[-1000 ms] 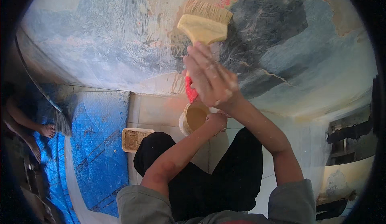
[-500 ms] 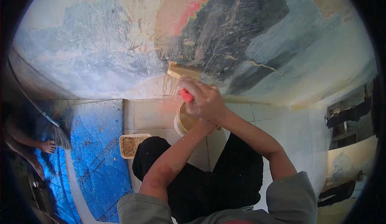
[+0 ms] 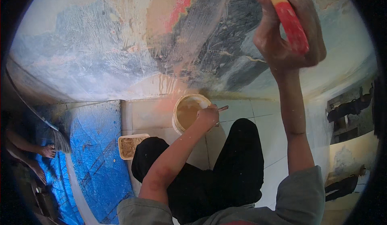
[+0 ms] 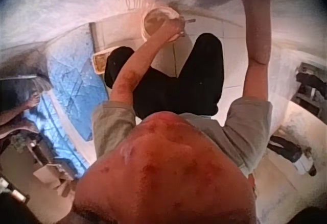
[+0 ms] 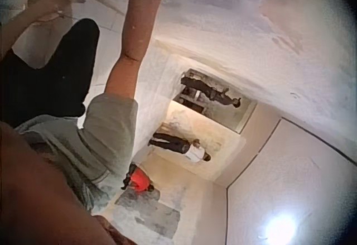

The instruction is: Applying a layer of wall putty or plaster to a damaged wall surface using hands and a brush.

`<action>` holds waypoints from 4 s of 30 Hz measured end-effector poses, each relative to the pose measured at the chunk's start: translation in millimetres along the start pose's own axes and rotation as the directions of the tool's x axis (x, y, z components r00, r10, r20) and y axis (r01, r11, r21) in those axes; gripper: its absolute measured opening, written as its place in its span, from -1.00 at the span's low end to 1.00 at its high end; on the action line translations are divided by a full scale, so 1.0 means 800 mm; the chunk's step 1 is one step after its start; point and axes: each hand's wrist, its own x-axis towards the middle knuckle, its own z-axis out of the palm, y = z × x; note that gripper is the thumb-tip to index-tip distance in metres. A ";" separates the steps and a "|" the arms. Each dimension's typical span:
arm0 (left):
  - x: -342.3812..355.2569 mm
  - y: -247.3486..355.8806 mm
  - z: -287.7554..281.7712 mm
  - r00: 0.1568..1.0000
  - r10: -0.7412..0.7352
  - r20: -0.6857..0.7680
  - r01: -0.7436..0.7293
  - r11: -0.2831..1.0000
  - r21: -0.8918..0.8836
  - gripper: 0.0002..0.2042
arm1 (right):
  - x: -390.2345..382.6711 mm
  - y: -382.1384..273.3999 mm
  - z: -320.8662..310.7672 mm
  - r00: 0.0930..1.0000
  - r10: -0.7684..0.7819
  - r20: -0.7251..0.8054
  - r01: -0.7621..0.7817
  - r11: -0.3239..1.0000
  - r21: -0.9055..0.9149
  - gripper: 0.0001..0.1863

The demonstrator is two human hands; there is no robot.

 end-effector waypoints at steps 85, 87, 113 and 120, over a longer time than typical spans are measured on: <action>0.049 -0.048 0.035 1.000 -0.013 0.014 0.015 0.992 -0.123 -0.11 | -0.104 -0.220 0.109 0.954 0.057 0.295 -0.135 0.959 0.251 -0.87; 0.044 -0.052 0.041 1.000 0.003 0.018 -0.001 0.994 -0.112 -0.12 | -0.123 -0.241 0.104 0.930 0.056 0.364 -0.181 0.930 0.319 -0.86; 0.025 -0.020 0.006 0.959 -0.217 0.184 0.244 0.960 -0.136 -0.28 | 0.004 -0.053 0.062 0.987 0.158 -0.037 -0.145 0.963 0.229 -0.78; 0.023 -0.027 0.016 0.994 -0.061 0.092 0.071 0.991 -0.111 -0.27 | -0.034 -0.110 0.084 0.995 0.093 0.041 -0.095 0.995 0.041 -0.82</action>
